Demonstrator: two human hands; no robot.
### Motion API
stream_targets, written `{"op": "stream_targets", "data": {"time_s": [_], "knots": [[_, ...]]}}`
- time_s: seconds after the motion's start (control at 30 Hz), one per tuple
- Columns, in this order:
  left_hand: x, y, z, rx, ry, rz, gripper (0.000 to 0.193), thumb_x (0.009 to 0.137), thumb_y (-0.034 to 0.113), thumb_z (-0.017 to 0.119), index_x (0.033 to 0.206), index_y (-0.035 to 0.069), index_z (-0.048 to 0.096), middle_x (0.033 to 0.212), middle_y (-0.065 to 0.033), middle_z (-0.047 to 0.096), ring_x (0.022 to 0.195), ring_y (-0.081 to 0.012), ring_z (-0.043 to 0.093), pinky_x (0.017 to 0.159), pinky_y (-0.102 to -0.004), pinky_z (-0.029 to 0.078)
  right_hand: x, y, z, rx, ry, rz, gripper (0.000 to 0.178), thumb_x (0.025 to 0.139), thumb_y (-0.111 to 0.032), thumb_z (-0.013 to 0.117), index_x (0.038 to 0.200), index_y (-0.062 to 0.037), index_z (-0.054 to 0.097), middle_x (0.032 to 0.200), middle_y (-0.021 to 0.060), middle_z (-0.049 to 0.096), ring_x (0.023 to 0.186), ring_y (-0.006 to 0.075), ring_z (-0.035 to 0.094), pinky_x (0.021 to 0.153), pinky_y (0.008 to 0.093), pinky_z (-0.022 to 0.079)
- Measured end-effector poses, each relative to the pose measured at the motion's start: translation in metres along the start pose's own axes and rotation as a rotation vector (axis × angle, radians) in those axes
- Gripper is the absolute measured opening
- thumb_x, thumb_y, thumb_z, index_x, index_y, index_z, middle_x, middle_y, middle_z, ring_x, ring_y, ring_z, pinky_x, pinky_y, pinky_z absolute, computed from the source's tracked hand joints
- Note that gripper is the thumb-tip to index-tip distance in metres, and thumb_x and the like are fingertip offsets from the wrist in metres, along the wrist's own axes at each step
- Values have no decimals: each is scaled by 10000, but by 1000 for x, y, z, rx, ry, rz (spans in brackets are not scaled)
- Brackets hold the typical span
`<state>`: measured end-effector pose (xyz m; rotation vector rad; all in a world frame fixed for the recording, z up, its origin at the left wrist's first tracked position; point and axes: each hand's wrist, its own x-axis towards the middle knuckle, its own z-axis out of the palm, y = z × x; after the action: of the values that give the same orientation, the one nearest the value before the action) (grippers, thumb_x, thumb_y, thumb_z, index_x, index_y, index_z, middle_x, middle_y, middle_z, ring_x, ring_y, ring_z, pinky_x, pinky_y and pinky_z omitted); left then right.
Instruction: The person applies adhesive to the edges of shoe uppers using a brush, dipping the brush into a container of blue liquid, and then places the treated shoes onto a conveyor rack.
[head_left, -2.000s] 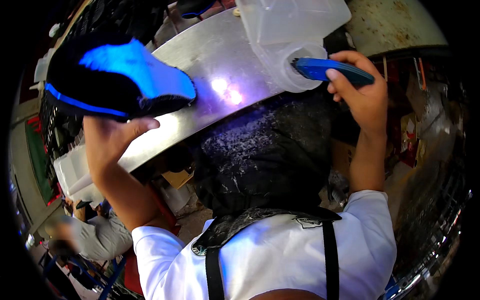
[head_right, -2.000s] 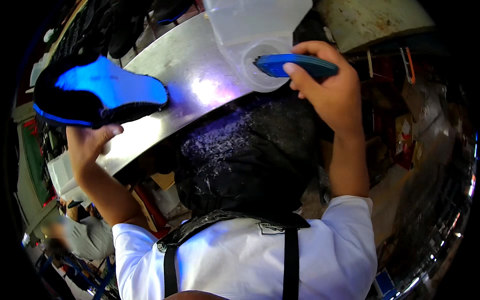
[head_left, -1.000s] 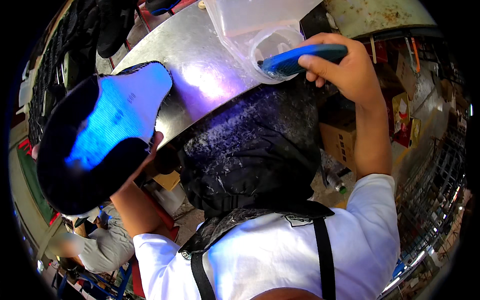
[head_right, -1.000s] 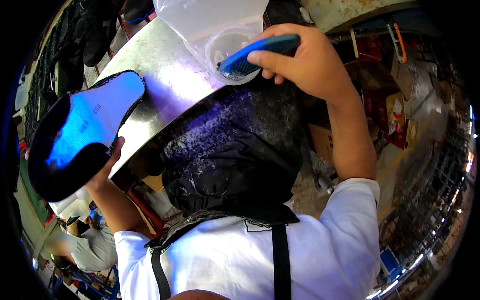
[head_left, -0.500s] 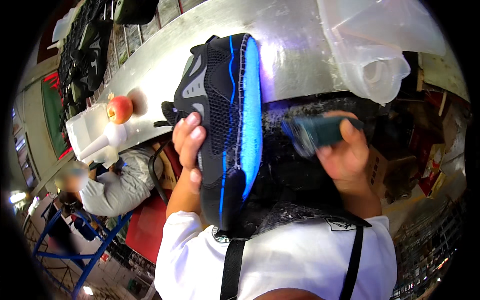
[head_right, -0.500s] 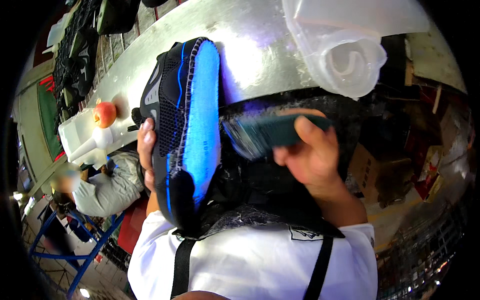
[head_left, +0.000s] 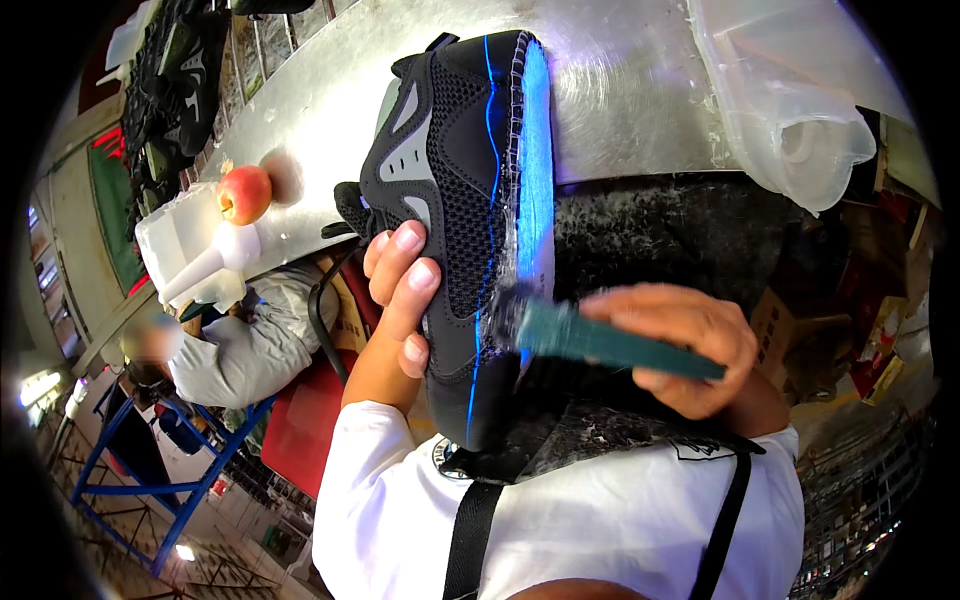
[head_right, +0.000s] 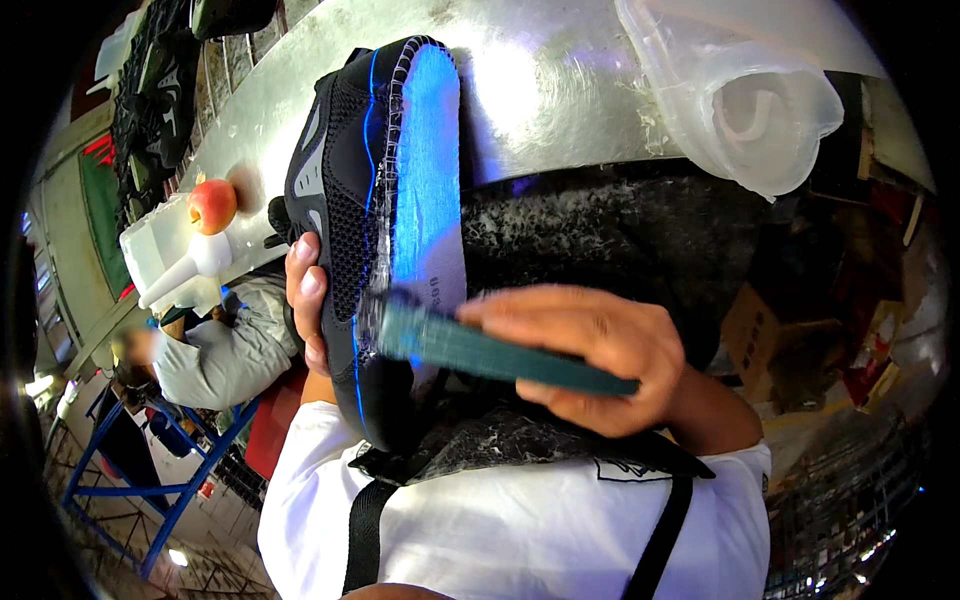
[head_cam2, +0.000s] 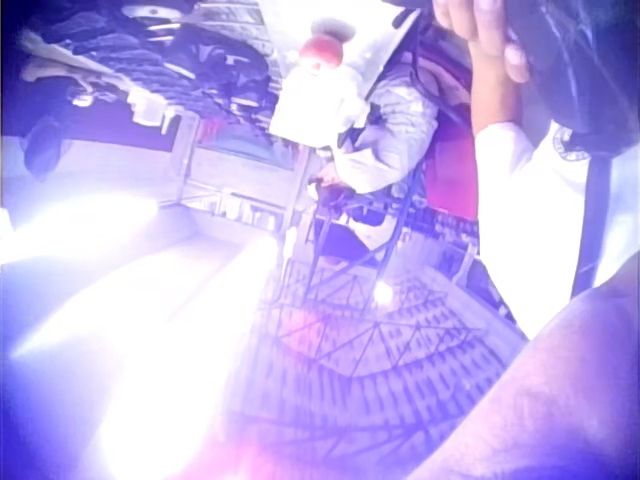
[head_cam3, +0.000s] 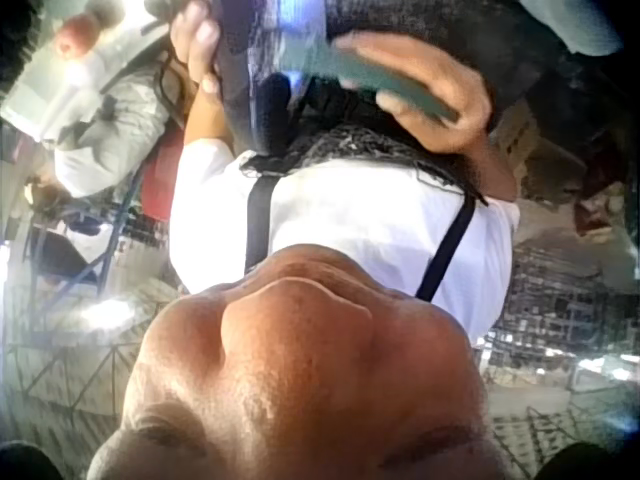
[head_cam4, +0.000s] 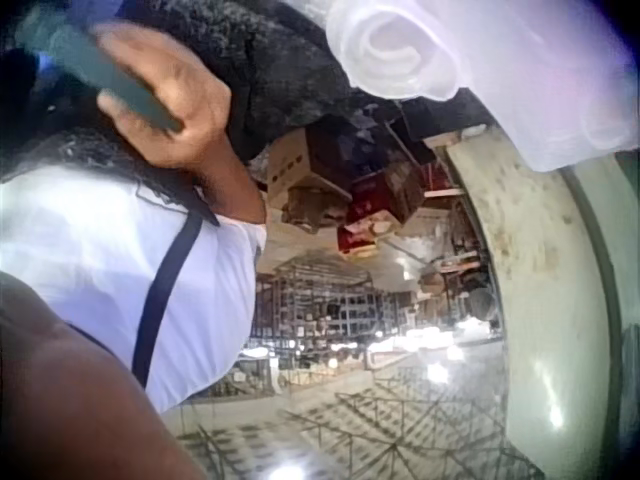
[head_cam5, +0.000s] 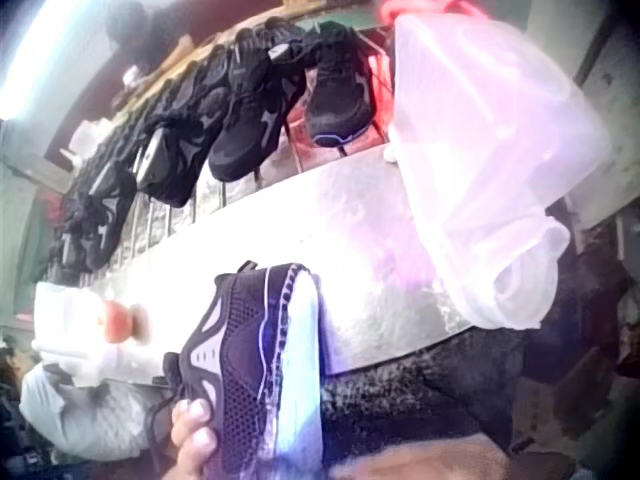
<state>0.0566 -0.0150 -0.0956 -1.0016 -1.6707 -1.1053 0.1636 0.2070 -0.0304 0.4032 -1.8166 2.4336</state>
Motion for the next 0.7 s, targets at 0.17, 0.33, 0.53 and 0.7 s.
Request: {"op": "stream_targets", "data": {"time_s": [0.17, 0.33, 0.53, 0.7], "knots": [[-3, 0, -1, 19, 12, 31, 678, 958, 477, 521, 1520, 161, 312, 1378, -143, 487, 1222, -404, 524, 1022, -599, 384, 18, 8, -17, 162, 71, 35, 338, 888, -78, 671, 1153, 126, 620, 989, 255, 694, 744, 254, 705, 701, 356, 582], [-2, 1, -1, 22, 21, 36, 669, 961, 435, 539, 1520, 158, 299, 1347, -142, 503, 1195, -401, 542, 1022, -580, 381, 34, 25, -24, -184, 211, -42, 277, 855, -2, 744, 1105, 71, 649, 1062, 221, 707, 839, 247, 731, 697, 298, 589], [-8, 3, -4, 44, 19, 33, 663, 966, 386, 561, 1521, 155, 283, 1310, -141, 524, 1163, -397, 564, 1021, -558, 377, 36, 9, -25, -107, -42, -131, 269, 796, 34, 772, 1020, 91, 636, 1000, 251, 704, 901, 344, 735, 771, 410, 617], [-8, 3, -3, 25, 22, 27, 661, 969, 356, 575, 1522, 152, 276, 1282, -139, 539, 1141, -394, 580, 1022, -543, 374, 34, 12, -15, -68, 157, -26, 253, 818, 58, 702, 1053, 107, 624, 999, 241, 690, 822, 267, 724, 742, 354, 599]]}}
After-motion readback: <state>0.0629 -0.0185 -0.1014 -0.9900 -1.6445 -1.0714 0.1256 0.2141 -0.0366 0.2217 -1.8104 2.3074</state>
